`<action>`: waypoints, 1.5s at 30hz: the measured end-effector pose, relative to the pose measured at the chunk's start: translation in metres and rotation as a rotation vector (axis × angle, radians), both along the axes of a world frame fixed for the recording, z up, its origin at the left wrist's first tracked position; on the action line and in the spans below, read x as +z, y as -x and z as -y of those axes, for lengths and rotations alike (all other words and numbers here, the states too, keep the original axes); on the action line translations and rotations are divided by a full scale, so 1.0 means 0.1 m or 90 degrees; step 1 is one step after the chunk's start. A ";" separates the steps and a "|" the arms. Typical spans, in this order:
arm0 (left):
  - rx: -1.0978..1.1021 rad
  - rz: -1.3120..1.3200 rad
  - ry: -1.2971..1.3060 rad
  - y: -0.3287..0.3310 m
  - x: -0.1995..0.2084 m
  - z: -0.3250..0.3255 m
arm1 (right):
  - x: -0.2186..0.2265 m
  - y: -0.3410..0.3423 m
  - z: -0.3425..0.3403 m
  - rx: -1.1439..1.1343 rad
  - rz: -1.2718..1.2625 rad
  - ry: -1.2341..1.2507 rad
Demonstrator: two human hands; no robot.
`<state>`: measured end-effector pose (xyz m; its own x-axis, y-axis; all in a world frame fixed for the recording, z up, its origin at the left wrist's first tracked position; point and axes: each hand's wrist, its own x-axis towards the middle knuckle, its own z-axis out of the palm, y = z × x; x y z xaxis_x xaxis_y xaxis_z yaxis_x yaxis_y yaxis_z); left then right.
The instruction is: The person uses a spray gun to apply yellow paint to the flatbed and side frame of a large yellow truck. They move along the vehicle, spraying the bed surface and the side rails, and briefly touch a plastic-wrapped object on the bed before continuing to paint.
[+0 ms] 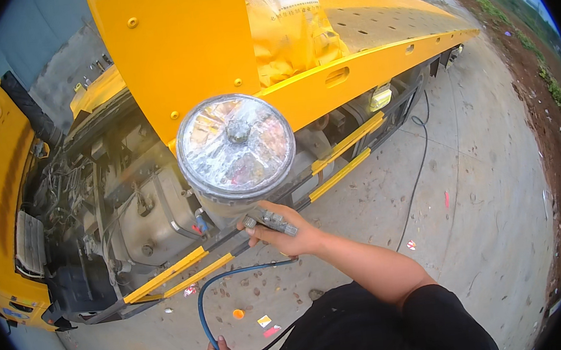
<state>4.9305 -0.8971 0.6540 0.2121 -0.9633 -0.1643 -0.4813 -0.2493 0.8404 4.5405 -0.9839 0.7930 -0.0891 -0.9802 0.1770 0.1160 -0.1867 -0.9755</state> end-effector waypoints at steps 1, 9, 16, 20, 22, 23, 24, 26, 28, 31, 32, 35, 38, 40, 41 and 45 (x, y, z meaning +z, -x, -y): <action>0.000 0.000 -0.001 -0.01 -0.03 0.03 | 0.05 0.05 -0.04 -0.028 -0.021 -0.131; -0.104 0.028 -0.005 0.07 -0.24 0.08 | 0.03 1.23 -0.50 -0.371 0.191 -0.062; -0.209 0.121 -0.051 0.06 -0.06 0.00 | -0.18 0.98 -0.37 -0.427 0.021 -0.122; -0.158 0.097 -0.027 -0.19 -0.32 -0.06 | -0.13 0.13 -0.03 -0.187 -0.041 -0.032; -0.115 0.091 -0.035 -0.14 -0.30 -0.07 | -0.19 0.03 0.01 -0.126 -0.072 -0.005; -0.101 0.082 -0.069 -0.10 -0.28 -0.07 | -0.30 0.07 0.02 -0.102 -0.073 0.008; -0.073 0.070 -0.098 -0.11 -0.21 -0.08 | -0.33 0.02 0.06 -0.066 -0.076 0.028; -0.072 0.094 -0.110 -0.18 -0.24 -0.12 | -0.27 0.20 -0.05 -0.121 0.017 -0.073; -0.114 0.159 -0.067 -0.32 -0.49 -0.16 | -0.37 0.52 -0.10 -0.198 0.095 -0.093; -0.167 0.143 -0.024 -0.23 -0.63 -0.15 | -0.46 1.09 -0.26 -0.317 0.224 -0.084; -0.172 0.129 -0.030 -0.19 -0.61 -0.15 | -0.54 1.25 -0.27 -0.387 0.205 -0.070; -0.191 0.068 -0.082 0.11 -0.34 -0.07 | -0.75 1.46 -0.31 -0.541 0.130 -0.047; -0.195 0.108 -0.070 -0.10 -0.50 -0.15 | -0.70 0.91 -0.20 -0.457 0.085 -0.077; -0.174 0.104 -0.070 -0.21 -0.55 -0.23 | -0.89 0.48 -0.12 -0.319 0.108 -0.068; -0.158 0.104 -0.068 -0.24 -0.55 -0.25 | -0.82 0.23 -0.08 -0.231 0.067 -0.077; -0.075 0.039 -0.153 0.10 -0.10 -0.24 | -1.43 -0.35 0.19 -0.177 -0.217 0.230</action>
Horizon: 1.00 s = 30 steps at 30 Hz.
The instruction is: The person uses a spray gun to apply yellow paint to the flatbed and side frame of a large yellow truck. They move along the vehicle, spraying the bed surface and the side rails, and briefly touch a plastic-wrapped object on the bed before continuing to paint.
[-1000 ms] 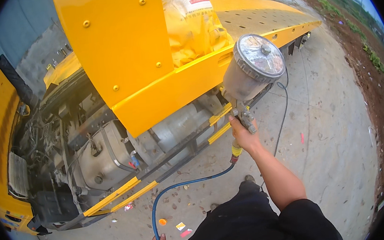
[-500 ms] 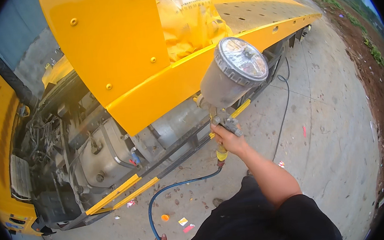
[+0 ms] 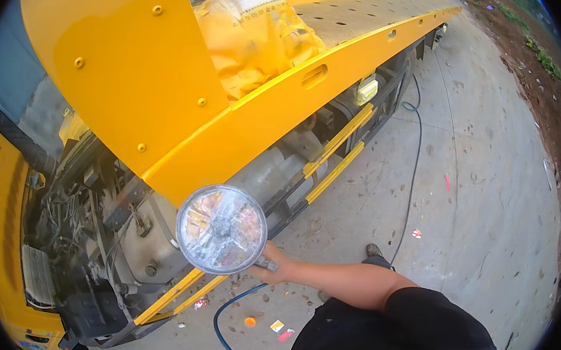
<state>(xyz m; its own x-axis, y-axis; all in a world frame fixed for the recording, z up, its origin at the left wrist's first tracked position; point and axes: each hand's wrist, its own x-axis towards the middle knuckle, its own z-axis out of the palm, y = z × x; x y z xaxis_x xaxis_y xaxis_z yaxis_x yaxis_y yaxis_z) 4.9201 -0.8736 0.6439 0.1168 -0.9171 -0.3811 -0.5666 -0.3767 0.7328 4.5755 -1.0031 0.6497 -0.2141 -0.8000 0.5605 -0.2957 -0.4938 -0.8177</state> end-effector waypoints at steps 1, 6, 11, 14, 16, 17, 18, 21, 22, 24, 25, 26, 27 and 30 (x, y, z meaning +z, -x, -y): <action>0.012 0.001 -0.010 0.05 0.02 0.01 | -0.05 -0.02 0.04 0.035 -0.028 0.031; 0.005 0.032 -0.024 0.38 0.10 0.02 | 0.25 0.65 -0.10 -0.008 0.165 -0.156; -0.158 0.133 0.096 0.69 -0.35 0.09 | 0.45 1.97 -0.39 -0.130 0.286 -0.222; -0.209 0.117 0.075 1.29 -0.31 0.23 | 0.46 2.77 -0.60 -0.189 0.290 -0.226; -0.253 0.131 0.069 1.68 -0.33 0.31 | 0.48 3.24 -0.71 -0.186 0.348 -0.219; -0.256 0.117 0.079 1.95 -0.33 0.37 | 0.42 3.47 -0.77 -0.198 0.352 -0.225; -0.252 0.106 0.084 2.30 -0.22 0.37 | 0.40 3.72 -0.84 -0.203 0.357 -0.237; -0.316 0.130 0.164 3.03 -0.29 0.33 | 0.28 4.52 -0.99 -0.208 0.345 -0.241; -0.329 0.142 0.134 3.31 -0.21 0.30 | 0.22 4.77 -1.05 -0.209 0.340 -0.245; -0.328 0.145 0.050 3.95 0.13 0.29 | 0.15 5.19 -1.15 -0.235 0.311 -0.254; -0.339 0.131 0.069 4.14 0.16 0.25 | 0.14 5.41 -1.17 -0.242 0.295 -0.255; -0.350 0.118 0.089 4.32 0.18 0.21 | 0.14 5.64 -1.21 -0.247 0.295 -0.264; -0.362 0.103 0.103 4.49 0.21 0.17 | 0.12 5.86 -1.27 -0.253 0.295 -0.280; -0.380 0.187 0.038 5.02 0.31 0.16 | -0.01 6.48 -1.39 -0.263 0.329 -0.296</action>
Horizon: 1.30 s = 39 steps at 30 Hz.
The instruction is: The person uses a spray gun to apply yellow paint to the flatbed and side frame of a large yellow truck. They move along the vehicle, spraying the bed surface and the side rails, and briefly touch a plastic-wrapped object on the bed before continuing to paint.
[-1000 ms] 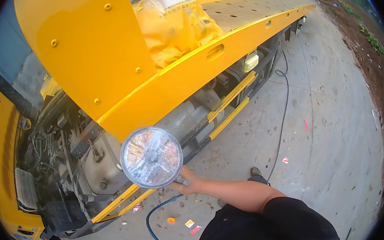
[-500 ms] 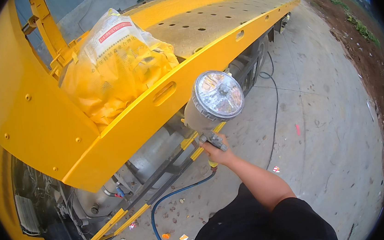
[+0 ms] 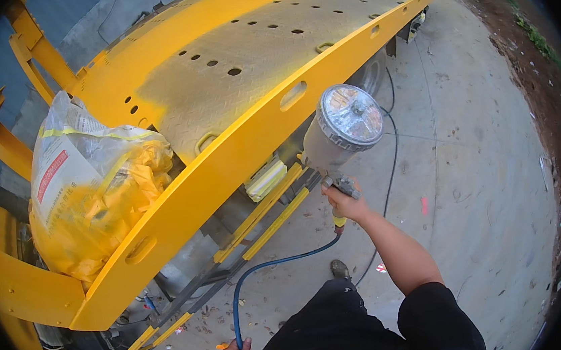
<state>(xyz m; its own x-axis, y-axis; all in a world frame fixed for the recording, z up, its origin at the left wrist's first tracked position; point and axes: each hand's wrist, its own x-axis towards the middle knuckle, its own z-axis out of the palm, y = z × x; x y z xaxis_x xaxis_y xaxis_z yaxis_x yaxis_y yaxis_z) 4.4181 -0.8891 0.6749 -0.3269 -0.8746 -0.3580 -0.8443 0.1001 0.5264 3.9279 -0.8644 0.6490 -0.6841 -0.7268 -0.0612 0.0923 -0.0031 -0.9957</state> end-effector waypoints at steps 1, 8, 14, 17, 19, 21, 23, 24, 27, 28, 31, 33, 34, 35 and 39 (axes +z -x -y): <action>-0.010 0.004 -0.009 0.12 -0.01 -0.01 | -0.05 0.21 -0.03 -0.008 0.011 0.001; -0.048 0.006 -0.055 0.84 0.19 -0.04 | -0.13 1.53 -0.29 -0.093 -0.010 -0.019; -0.086 -0.046 -0.031 0.91 0.14 -0.07 | -0.03 2.37 -0.29 -0.323 -0.072 -0.018; -0.006 -0.060 -0.028 0.68 0.09 -0.04 | 0.11 1.47 -0.08 -0.151 0.085 0.073; 0.043 -0.041 0.005 0.34 -0.06 -0.02 | 0.25 0.75 -0.01 -0.017 0.099 0.089; 0.097 -0.078 0.003 -0.02 -0.13 0.00 | 0.30 0.09 0.07 0.054 0.115 0.069; 0.164 -0.124 -0.008 -0.43 -0.29 0.00 | 0.33 -0.51 0.17 0.130 0.147 0.041; 0.180 -0.131 -0.017 -0.60 -0.30 0.01 | 0.35 -0.80 0.21 0.166 0.162 0.039; 0.244 -0.158 -0.028 -1.12 -0.38 -0.04 | 0.50 -1.65 0.34 0.272 0.034 -0.001; 0.264 -0.174 -0.023 -1.31 -0.45 -0.07 | 0.50 -1.93 0.40 0.304 -0.003 0.003; 0.313 -0.193 0.037 -2.04 -0.88 -0.25 | 0.80 -2.88 0.63 0.363 -0.098 0.043; 0.305 -0.156 0.086 -2.38 -1.01 -0.29 | 0.98 -3.43 0.80 0.382 -0.119 0.125; 0.284 -0.120 0.105 -2.48 -0.94 -0.31 | 1.01 -3.62 0.85 0.398 -0.127 0.153; 0.271 -0.082 0.128 -2.57 -0.90 -0.35 | 1.07 -3.80 0.91 0.391 -0.170 0.198; 0.270 -0.109 0.086 -2.87 -1.02 -0.25 | 1.23 -3.81 1.01 0.425 -0.200 0.191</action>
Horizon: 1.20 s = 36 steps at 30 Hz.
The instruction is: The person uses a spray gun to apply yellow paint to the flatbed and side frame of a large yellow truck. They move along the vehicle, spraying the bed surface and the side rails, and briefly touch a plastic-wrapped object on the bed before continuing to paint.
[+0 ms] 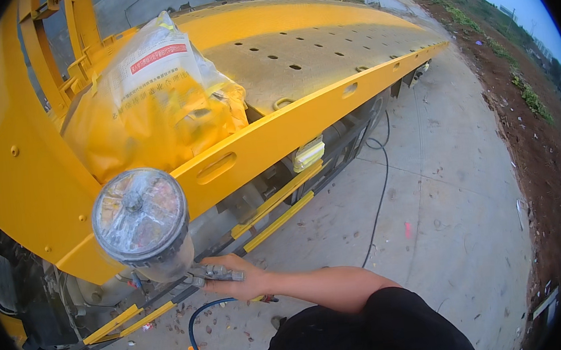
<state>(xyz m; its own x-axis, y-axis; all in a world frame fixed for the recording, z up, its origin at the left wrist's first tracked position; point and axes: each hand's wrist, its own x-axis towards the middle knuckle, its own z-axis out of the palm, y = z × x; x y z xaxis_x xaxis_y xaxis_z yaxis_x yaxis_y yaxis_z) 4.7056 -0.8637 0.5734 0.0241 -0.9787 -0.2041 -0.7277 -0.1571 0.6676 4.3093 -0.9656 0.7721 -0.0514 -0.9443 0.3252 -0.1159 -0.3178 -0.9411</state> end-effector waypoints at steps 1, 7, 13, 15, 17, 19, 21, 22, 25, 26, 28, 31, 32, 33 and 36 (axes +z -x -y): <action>-0.015 0.005 0.020 0.03 0.03 0.05 | 0.03 0.14 0.03 0.027 0.014 -0.055; -0.155 -0.054 -0.036 1.16 0.47 0.45 | -0.04 1.78 -0.50 -0.227 0.171 -0.256; -0.318 0.041 0.019 2.49 0.36 0.65 | -0.31 3.58 -0.94 -0.382 0.231 -0.256; -0.350 0.067 -0.014 3.01 0.54 0.68 | -0.32 4.16 -1.10 -0.425 0.244 -0.286; -0.332 0.036 -0.096 3.51 0.76 0.66 | -0.33 4.73 -1.22 -0.449 0.222 -0.292; -0.382 0.072 -0.065 3.87 0.84 0.65 | -0.32 5.23 -1.32 -0.475 0.219 -0.277; -0.402 0.100 -0.087 4.20 0.93 0.63 | -0.44 5.78 -1.46 -0.480 0.206 -0.278; -0.401 0.092 -0.093 4.34 1.00 0.62 | -0.42 6.00 -1.45 -0.487 0.231 -0.265; -0.401 0.045 -0.108 4.60 1.13 0.54 | -0.41 6.65 -1.50 -0.564 0.203 -0.261; -0.404 0.034 -0.109 4.66 1.14 0.52 | -0.39 6.85 -1.49 -0.618 0.222 -0.241; -0.419 0.015 -0.113 4.75 1.15 0.50 | -0.39 7.14 -1.37 -0.783 0.094 -0.280; -0.418 -0.005 -0.062 4.59 1.04 0.46 | -0.52 6.95 -1.29 -0.698 0.178 -0.262; -0.394 0.013 -0.059 4.46 1.01 0.47 | -0.50 6.60 -1.23 -0.609 0.257 -0.248; -0.367 0.030 -0.054 4.30 0.96 0.49 | -0.41 6.21 -1.19 -0.539 0.269 -0.244; -0.307 0.039 -0.063 3.74 0.82 0.52 | -0.16 5.13 -1.13 -0.416 0.256 -0.268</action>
